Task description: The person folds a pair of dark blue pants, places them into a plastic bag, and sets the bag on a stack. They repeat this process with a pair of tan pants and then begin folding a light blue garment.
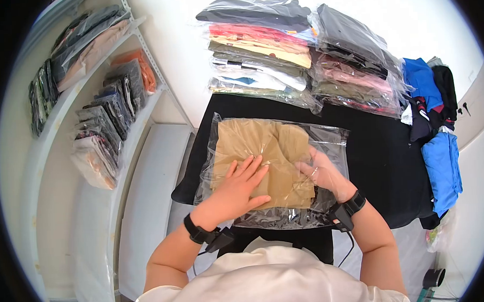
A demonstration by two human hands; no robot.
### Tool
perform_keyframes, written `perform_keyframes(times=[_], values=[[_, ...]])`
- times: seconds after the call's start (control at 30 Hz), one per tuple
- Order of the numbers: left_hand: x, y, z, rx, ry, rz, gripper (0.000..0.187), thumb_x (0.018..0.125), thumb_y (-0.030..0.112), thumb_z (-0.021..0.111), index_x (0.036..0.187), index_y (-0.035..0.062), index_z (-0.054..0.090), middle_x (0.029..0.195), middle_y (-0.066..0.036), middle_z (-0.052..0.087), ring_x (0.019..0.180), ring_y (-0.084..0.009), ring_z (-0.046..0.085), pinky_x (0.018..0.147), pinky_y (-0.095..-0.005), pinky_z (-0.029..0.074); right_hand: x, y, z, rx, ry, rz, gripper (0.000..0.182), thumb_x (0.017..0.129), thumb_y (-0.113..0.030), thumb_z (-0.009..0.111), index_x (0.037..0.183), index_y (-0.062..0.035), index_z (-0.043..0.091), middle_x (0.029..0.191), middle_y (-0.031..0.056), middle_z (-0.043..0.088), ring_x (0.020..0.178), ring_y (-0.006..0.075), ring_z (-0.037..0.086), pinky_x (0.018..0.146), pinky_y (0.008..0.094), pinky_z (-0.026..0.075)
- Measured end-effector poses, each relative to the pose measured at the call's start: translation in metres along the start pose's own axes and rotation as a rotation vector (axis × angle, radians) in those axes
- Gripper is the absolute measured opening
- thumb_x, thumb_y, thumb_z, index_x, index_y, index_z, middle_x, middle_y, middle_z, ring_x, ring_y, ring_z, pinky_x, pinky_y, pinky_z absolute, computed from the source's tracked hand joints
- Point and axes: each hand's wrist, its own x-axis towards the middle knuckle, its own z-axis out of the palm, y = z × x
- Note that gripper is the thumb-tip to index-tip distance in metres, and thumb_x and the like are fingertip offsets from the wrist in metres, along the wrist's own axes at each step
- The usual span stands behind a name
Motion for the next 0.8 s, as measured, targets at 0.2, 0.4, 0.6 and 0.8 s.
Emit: perform_keyframes(times=[0.2, 0.4, 0.6, 0.8], values=[[0.028, -0.061, -0.061, -0.241, 0.253, -0.228, 0.051, 0.095, 0.028, 0.063, 0.134, -0.0038, 0.053, 0.137, -0.024, 0.056, 0.128, -0.0347, 0.053, 0.106, -0.0404, 0.042, -0.002, 0.014, 0.005, 0.101, 0.101, 0.093, 0.046, 0.095, -0.011, 0.062, 0.137, -0.0004, 0.049, 0.123, 0.0105, 0.066, 0.110, 0.0181, 0.062, 0.096, 0.0341, 0.049], [0.084, -0.199, -0.032, -1.005, 0.091, -0.695, 0.032, 0.097, 0.029, 0.062, 0.113, 0.0011, 0.064, 0.090, -0.007, 0.066, 0.073, -0.0158, 0.062, 0.069, -0.0286, 0.051, -0.006, 0.015, 0.002, 0.430, 0.098, 0.146, 0.041, 0.099, -0.018, 0.052, 0.136, 0.0006, 0.051, 0.119, 0.0061, 0.065, 0.105, 0.0149, 0.059, 0.094, 0.0307, 0.048], [0.092, -0.178, -0.048, -0.977, 0.214, -0.771, 0.020, 0.096, 0.030, 0.065, 0.093, 0.0100, 0.065, 0.077, 0.004, 0.060, 0.066, -0.0063, 0.051, 0.059, -0.0231, 0.041, -0.004, 0.019, 0.005, 0.345, 0.099, 0.174, 0.039, 0.099, -0.016, 0.053, 0.133, 0.0026, 0.052, 0.115, 0.0075, 0.066, 0.101, 0.0134, 0.059, 0.090, 0.0294, 0.048], [0.091, -0.173, -0.038, -1.085, 0.388, -0.863, 0.018, 0.095, 0.027, 0.066, 0.099, 0.0101, 0.067, 0.090, 0.003, 0.066, 0.080, -0.0058, 0.057, 0.074, -0.0235, 0.045, -0.001, 0.006, 0.009, 0.238, 0.228, 0.261, 0.032, 0.099, -0.017, 0.059, 0.124, 0.0029, 0.062, 0.104, 0.0030, 0.069, 0.091, 0.0073, 0.060, 0.082, 0.0272, 0.051]])
